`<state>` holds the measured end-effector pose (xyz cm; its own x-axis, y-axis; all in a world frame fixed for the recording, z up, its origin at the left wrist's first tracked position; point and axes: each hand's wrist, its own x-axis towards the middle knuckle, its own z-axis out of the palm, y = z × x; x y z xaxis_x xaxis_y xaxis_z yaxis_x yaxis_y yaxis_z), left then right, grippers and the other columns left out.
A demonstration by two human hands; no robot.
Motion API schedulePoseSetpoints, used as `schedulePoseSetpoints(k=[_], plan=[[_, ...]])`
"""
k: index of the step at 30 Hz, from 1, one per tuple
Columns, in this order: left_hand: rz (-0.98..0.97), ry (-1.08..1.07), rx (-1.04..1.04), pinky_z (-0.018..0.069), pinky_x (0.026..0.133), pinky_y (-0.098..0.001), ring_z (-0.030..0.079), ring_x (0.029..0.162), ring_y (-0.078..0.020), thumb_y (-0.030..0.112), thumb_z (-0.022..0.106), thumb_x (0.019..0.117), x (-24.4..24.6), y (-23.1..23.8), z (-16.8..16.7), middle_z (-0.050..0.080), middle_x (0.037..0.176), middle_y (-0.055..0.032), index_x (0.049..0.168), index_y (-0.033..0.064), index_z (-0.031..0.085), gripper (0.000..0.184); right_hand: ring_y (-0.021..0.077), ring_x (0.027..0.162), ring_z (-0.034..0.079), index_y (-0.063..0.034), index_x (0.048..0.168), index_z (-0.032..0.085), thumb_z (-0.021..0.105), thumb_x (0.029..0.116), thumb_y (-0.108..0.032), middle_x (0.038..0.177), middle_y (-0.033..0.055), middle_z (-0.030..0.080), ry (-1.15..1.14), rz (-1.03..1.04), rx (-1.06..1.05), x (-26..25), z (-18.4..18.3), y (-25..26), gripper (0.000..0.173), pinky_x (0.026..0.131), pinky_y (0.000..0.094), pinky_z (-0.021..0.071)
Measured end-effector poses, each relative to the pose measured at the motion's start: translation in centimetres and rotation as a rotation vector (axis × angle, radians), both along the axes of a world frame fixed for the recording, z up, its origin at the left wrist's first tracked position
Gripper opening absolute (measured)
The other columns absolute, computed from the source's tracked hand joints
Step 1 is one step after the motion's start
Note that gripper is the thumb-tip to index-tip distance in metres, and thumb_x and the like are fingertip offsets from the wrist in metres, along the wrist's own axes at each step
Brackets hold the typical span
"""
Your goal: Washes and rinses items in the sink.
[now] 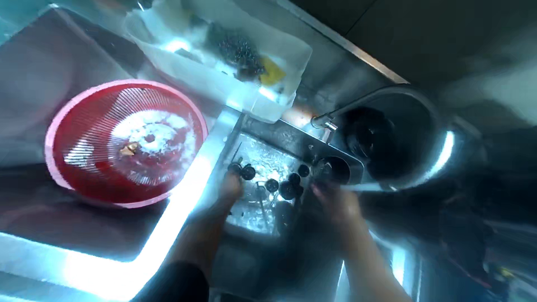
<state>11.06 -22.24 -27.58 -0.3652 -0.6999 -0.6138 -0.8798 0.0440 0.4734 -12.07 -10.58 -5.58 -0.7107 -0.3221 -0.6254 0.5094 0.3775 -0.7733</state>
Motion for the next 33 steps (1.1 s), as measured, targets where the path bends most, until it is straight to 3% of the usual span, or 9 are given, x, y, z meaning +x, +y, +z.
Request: schedulePoseSetpoints(k=[2,4,8,12,16,20,23,28,33], plan=[[-0.128,-0.020,-0.169,0.0535,0.102,-0.0541,0.060,0.130,-0.0340,0.012,0.053,0.1024,0.2,-0.2,-5.0,0.049,0.156,-0.0087,0.139,0.0110,0.062,0.038,0.0284,0.091,0.071,-0.0040,0.138,0.049,0.046,0.1074,-0.011,0.112,0.0177,0.067,-0.021,0.028,0.000,-0.5,-0.7,0.3,0.031,0.073,0.0451,0.0635],[-0.182,-0.074,-0.272,0.0578,0.094,-0.0535,0.063,0.124,-0.0326,0.012,0.054,0.1016,0.2,-0.6,-8.4,0.050,0.155,-0.0067,0.138,0.0143,0.062,0.038,0.0296,0.084,0.072,0.0010,0.126,0.055,0.045,0.1070,-0.011,0.103,0.0204,0.069,-0.111,-0.032,-0.037,-0.2,-1.2,0.0,0.025,0.070,0.0440,0.0636],[-0.131,-0.103,-0.279,0.0583,0.090,-0.0535,0.067,0.112,-0.0354,0.012,0.055,0.1005,-0.5,-1.0,-7.6,0.064,0.131,-0.0171,0.122,0.0060,0.070,0.026,0.0311,0.086,0.072,0.0020,0.134,0.051,0.048,0.1065,-0.009,0.106,0.0221,0.068,-0.101,-0.023,0.078,0.4,-2.1,-0.4,0.030,0.070,0.0440,0.0638],[-0.176,0.241,-0.514,0.0532,0.101,-0.0512,0.061,0.123,-0.0371,0.006,0.057,0.0983,-1.7,0.7,-6.8,0.064,0.134,-0.0179,0.109,-0.0001,0.072,0.019,0.0280,0.076,0.071,0.0073,0.122,0.054,0.045,0.1078,-0.011,0.097,0.0223,0.068,-0.179,-0.078,0.138,1.0,-3.1,-0.2,0.025,0.067,0.0393,0.0631],[-0.383,0.054,-0.237,0.0491,0.108,-0.0528,0.040,0.146,-0.0402,0.010,0.058,0.1008,-3.6,1.9,-7.2,0.032,0.166,-0.0150,0.128,0.0077,0.066,0.029,0.0266,0.076,0.071,0.0072,0.123,0.053,0.042,0.1081,-0.009,0.096,0.0218,0.069,-0.232,-0.035,0.129,1.6,-4.0,0.5,0.025,0.067,0.0378,0.0629],[-0.407,0.008,-0.242,0.0555,0.100,-0.0504,0.045,0.141,-0.0429,0.009,0.062,0.0980,-4.9,2.1,-8.2,0.044,0.155,-0.0192,0.128,0.0052,0.066,0.030,0.0296,0.078,0.072,0.0024,0.135,0.044,0.043,0.1077,-0.008,0.100,0.0245,0.068,-0.250,-0.043,0.114,2.0,-3.7,1.3,0.029,0.067,0.0387,0.0632],[-0.261,0.163,-0.089,0.0506,0.106,-0.0538,0.053,0.136,-0.0390,0.016,0.063,0.0984,-6.5,1.9,-4.0,0.047,0.154,-0.0195,0.132,0.0057,0.065,0.035,0.0265,0.077,0.072,0.0029,0.134,0.048,0.051,0.1047,-0.004,0.099,0.0212,0.069,-0.124,0.032,0.168,2.7,-2.8,1.4,0.030,0.067,0.0371,0.0634],[0.150,0.540,0.341,0.0539,0.096,-0.0588,0.067,0.109,-0.0366,0.022,0.073,0.0951,-11.2,4.2,5.8,0.067,0.121,-0.0207,0.130,0.0043,0.063,0.041,0.0194,0.096,0.070,0.0007,0.128,0.058,0.081,0.0845,-0.016,0.112,0.0140,0.069,0.561,0.460,0.442,4.1,-0.7,2.3,0.052,0.083,0.0372,0.0603],[0.507,0.589,0.685,0.0507,0.104,-0.0472,0.061,0.123,-0.0317,0.029,0.057,0.1062,-12.5,7.3,13.0,0.060,0.136,-0.0229,0.142,-0.0018,0.053,0.047,0.0438,0.104,0.069,0.0034,0.136,0.062,0.089,0.0690,-0.022,0.129,0.0316,0.061,1.296,0.724,0.525,5.6,6.8,6.0,0.076,0.079,0.0538,0.0604]])
